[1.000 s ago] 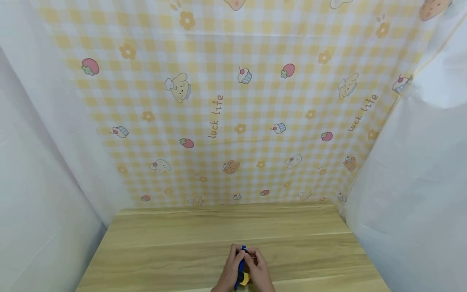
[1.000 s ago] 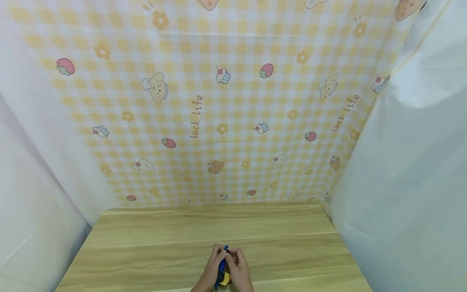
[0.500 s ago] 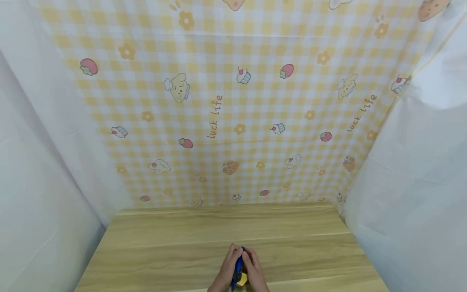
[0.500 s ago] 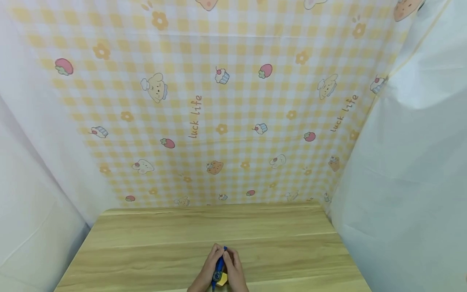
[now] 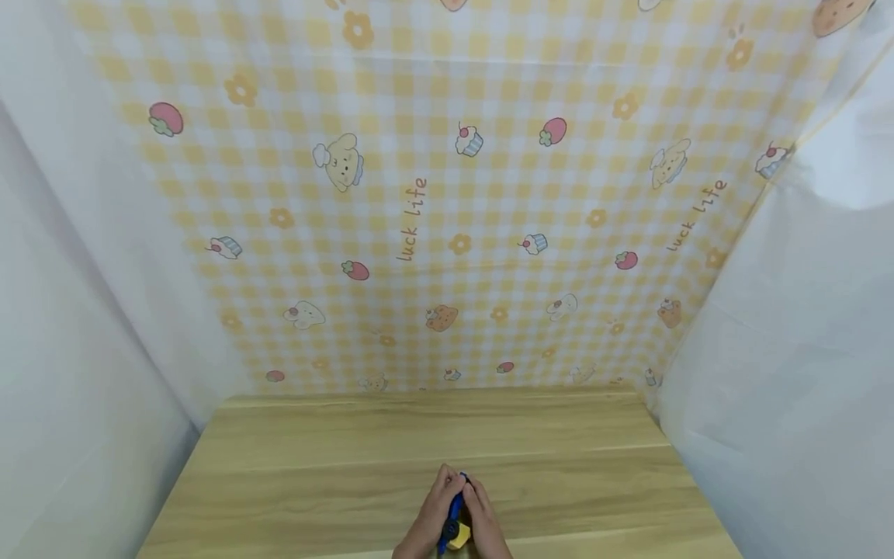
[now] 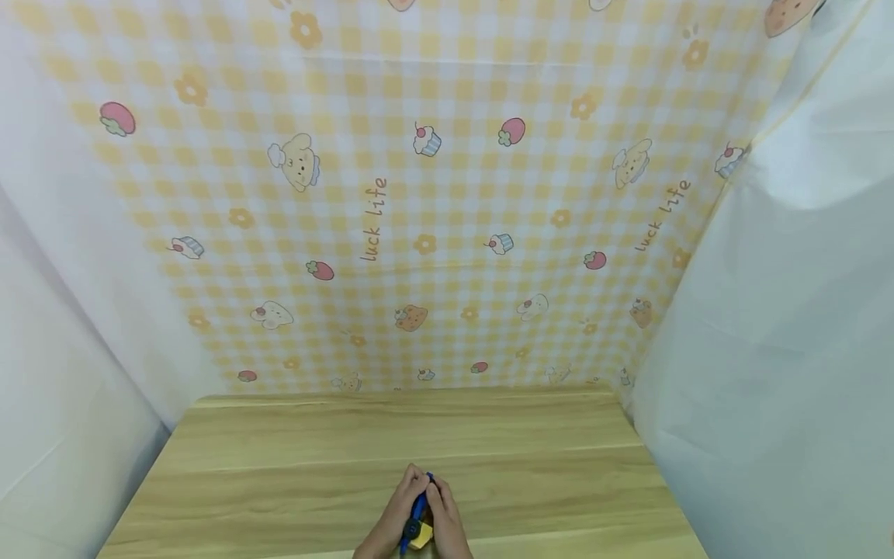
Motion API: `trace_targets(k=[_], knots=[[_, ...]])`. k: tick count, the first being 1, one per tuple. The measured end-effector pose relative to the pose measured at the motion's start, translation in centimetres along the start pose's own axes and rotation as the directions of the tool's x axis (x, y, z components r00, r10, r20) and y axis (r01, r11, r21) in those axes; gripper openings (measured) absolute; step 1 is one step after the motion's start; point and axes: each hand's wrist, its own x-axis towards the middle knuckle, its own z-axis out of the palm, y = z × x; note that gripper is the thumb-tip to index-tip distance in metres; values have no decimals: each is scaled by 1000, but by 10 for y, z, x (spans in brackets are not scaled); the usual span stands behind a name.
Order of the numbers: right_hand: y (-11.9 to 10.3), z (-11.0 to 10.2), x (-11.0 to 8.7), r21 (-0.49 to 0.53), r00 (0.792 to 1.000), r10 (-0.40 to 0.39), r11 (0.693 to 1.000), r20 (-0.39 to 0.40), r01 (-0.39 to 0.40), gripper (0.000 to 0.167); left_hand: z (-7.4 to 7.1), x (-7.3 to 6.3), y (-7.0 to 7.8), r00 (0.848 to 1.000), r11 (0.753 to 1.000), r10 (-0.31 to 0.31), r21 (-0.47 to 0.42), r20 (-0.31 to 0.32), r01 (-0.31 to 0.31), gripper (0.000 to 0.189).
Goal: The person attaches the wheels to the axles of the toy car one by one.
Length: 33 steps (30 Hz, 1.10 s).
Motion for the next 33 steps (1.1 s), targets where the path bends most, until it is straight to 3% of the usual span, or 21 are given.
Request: trace_targets(k=[9, 21, 26, 33], knots=[[-2, 0, -2, 65, 997, -38, 997, 70, 34, 66, -1, -1, 1, 1000, 999, -9, 39, 2, 9, 28], [-5, 2, 1, 55, 999, -43, 998, 6, 43, 59, 1, 1, -1, 999, 997, 35, 64, -33, -33, 28], [0, 4, 0, 7, 998, -42, 999, -44, 42, 56, 4, 0, -2, 996, 999, 37, 5, -76, -37, 28], [7, -1, -5, 126, 997, -75, 989, -15, 76, 55, 3, -2, -5, 994, 989, 5, -145, -111, -21, 32]])
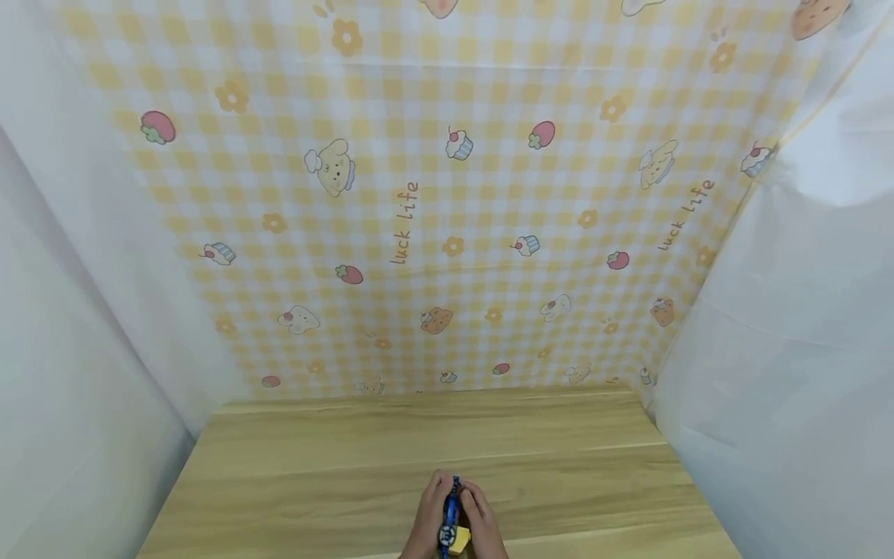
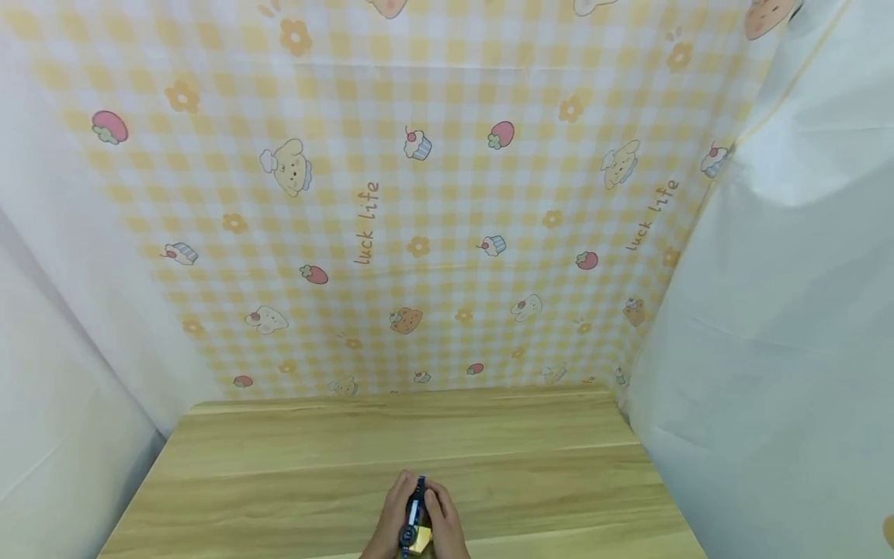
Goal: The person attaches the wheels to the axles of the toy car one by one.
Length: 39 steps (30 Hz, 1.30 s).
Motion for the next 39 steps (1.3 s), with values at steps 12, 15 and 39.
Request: trace_targets(k=[12, 15, 39], knots=[[7, 6, -3, -52, 980, -14, 999, -200, 4, 33, -4, 1, 2, 995, 983, -19, -184, -96, 1, 49], [9, 9, -6, -107, 975, -83, 992, -204, 62, 32, -3, 1, 0, 991, 987, -27, -158, -135, 5, 53], [10, 14, -12, -223, 993, -105, 971, -54, 91, 45, -14, 4, 0, 991, 935, -124, -339, -46, 101, 75]])
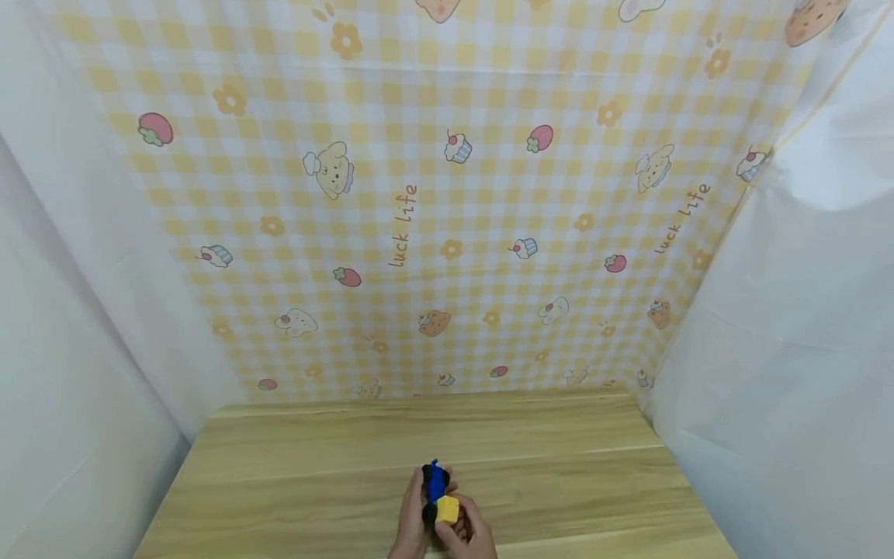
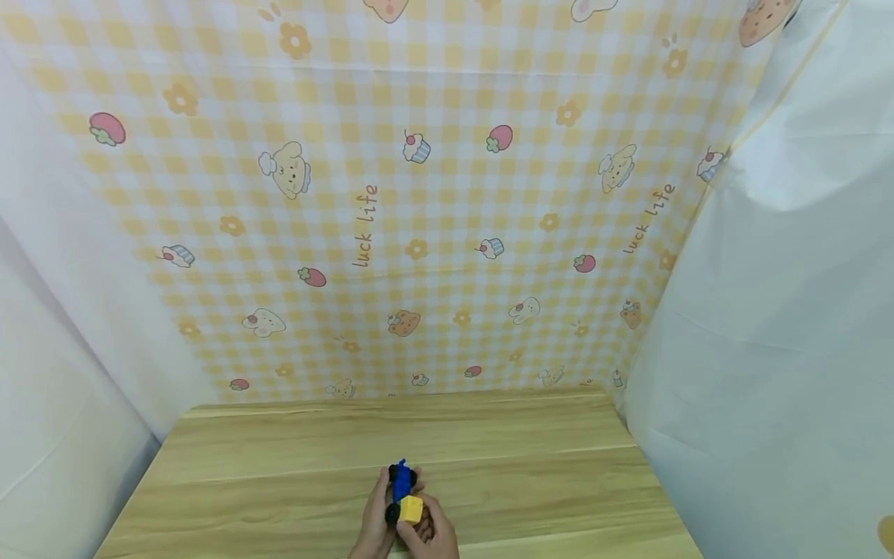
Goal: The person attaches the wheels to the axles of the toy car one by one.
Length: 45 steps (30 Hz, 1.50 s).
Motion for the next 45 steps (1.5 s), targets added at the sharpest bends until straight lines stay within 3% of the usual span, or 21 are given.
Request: trace_targets(k=[5, 9, 11, 16, 19, 22, 25, 30, 33, 37, 42, 45], knots=[[0, 4, 3, -4, 999, -39, 999, -24, 39, 44, -2, 0, 1, 999, 999, 28, 43, -17, -28, 67], [2, 11, 1, 28, 993, -72, 997, -89, 75, 42, 2, -4, 0, 993, 974, 80, 218, -82, -61, 59], [3, 14, 0, 36, 989, -83, 995, -126, 88, 41, 5, -8, -1, 989, 933, 106, 355, -107, -62, 56], [5, 16, -1, -22, 978, -96, 995, -185, 94, 44, 10, -17, 1, 969, 779, 223, 617, -107, -111, 41], [4, 15, 0, -75, 971, -113, 992, -209, 99, 47, 11, -20, 3, 950, 693, 290, 710, -113, -127, 27], [3, 14, 2, -138, 962, -164, 981, -219, 136, 47, 10, -22, 2, 942, 643, 310, 759, -131, -106, 14], [5, 13, 4, -237, 951, -233, 954, -205, 183, 42, 8, -23, -2, 937, 634, 318, 768, -147, -94, 9], [11, 12, 5, -371, 931, -319, 898, -178, 237, 40, 6, -23, -8, 933, 658, 320, 748, -168, -91, 10], [14, 11, 6, -379, 928, -328, 893, -179, 242, 42, 5, -21, -10, 937, 678, 306, 730, -168, -91, 11], [14, 8, 6, -384, 935, -304, 898, -184, 216, 45, 6, -18, -10, 947, 684, 282, 725, -157, -84, 12], [8, 8, 5, -399, 958, -226, 906, -178, 139, 47, 8, -18, -10, 958, 655, 242, 755, -156, -42, 13], [5, 9, 3, -408, 965, -199, 906, -172, 115, 47, 8, -20, -10, 956, 629, 248, 777, -154, -38, 13]])
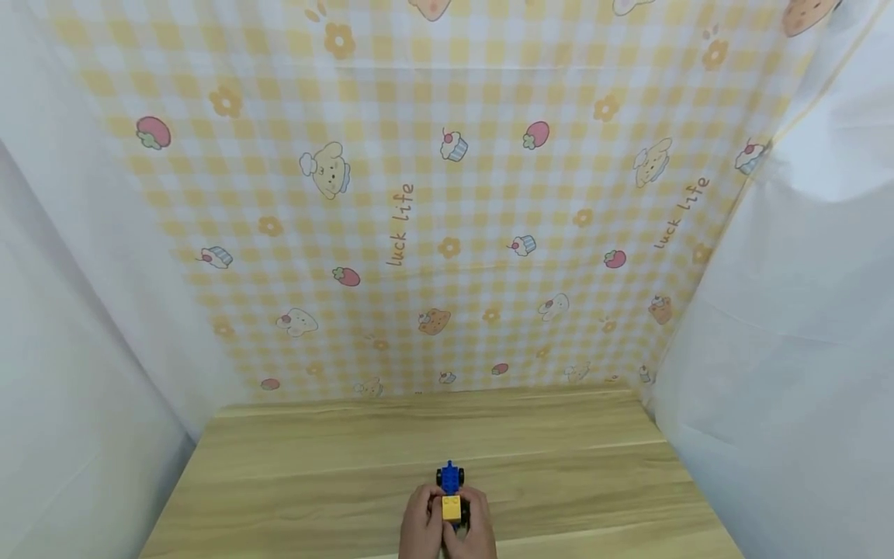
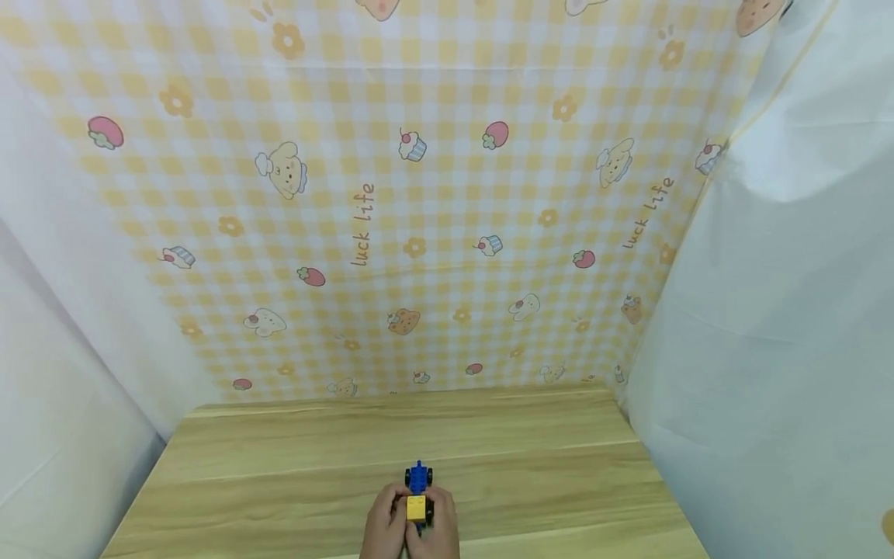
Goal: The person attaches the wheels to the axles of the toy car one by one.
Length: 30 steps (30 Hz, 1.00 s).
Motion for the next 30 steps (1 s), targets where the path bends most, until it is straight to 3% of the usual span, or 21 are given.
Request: trace_targets(k=[6, 15, 30], knots=[[-3, 2, -1, 13, 1000, 18, 1000, -3, -18, 50, -2, -3, -5, 998, 998, 62, -1, -14, -62, 9], [-4, 0, 0, 54, 996, 84, 995, 42, -86, 51, -2, -2, -6, 999, 998, 51, -39, 16, -50, 15], [2, 7, 1, 30, 997, -45, 998, -55, 46, 45, -6, -2, -10, 997, 993, 80, -83, 15, -79, 15]])
